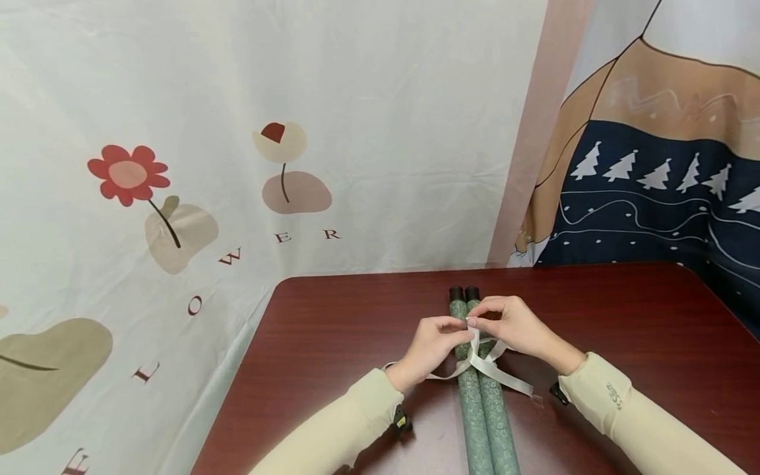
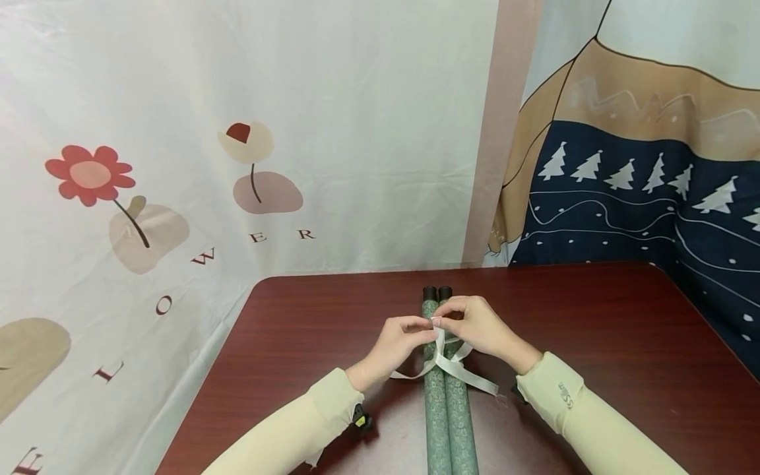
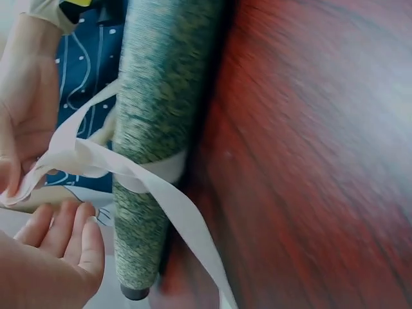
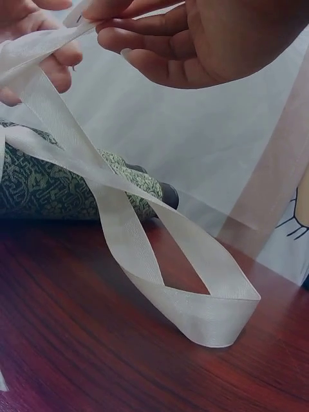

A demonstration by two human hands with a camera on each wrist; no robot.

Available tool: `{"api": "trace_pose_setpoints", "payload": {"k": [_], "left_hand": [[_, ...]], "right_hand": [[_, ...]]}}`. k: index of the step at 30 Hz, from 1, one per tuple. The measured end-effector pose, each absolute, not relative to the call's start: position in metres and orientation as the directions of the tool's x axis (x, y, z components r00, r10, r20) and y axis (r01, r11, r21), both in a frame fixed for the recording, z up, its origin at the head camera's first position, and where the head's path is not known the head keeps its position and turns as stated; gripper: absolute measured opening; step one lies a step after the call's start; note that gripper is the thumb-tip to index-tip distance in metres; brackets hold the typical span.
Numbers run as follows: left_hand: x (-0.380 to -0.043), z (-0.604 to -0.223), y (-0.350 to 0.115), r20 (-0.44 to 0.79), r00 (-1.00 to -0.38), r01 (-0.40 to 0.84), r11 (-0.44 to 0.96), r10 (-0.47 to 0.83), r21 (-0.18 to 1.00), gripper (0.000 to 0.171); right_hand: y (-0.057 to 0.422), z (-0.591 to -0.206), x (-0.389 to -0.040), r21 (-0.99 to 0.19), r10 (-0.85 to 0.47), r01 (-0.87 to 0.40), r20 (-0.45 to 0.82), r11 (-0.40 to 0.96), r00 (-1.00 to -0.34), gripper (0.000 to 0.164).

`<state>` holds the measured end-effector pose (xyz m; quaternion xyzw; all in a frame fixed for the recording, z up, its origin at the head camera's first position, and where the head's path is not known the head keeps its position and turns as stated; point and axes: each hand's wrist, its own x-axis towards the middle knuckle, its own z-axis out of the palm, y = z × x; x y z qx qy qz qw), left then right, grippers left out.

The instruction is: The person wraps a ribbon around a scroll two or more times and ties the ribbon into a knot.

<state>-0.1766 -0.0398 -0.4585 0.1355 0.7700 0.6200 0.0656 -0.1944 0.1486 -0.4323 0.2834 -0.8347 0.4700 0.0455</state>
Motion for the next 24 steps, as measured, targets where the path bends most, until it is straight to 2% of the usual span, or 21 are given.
{"api": "trace_pose_setpoints", "payload": {"k": [8,14,17,24], "left_hand": [[-0.18,-0.451,-0.035,0.081,-0.928,0.165,0.205,0.362,0.965,0.015],[-0.167,-0.431,-0.036,0.129,-0.919,0.213,0.195,0.372,0.957,0.013],[-0.163,-0.427,-0.036,0.119,-0.928,0.192,0.181,0.352,0.964,0.013],[-0.161,-0.427,-0.035,0.107,-0.943,0.167,0.169,0.317,0.971,0.013]], "right_hand": [[0.143,-0.409,-0.178,-0.764,-0.453,-0.543,0.369,0.349,-0.812,0.008],[0.153,-0.434,-0.183,-0.788,-0.408,-0.489,0.334,0.373,-0.85,0.011],[0.158,-0.445,-0.181,-0.811,-0.391,-0.442,0.291,0.384,-0.873,0.011],[0.162,-0.458,-0.169,-0.723,-0.49,-0.504,0.261,0.472,-0.832,0.007]]}}
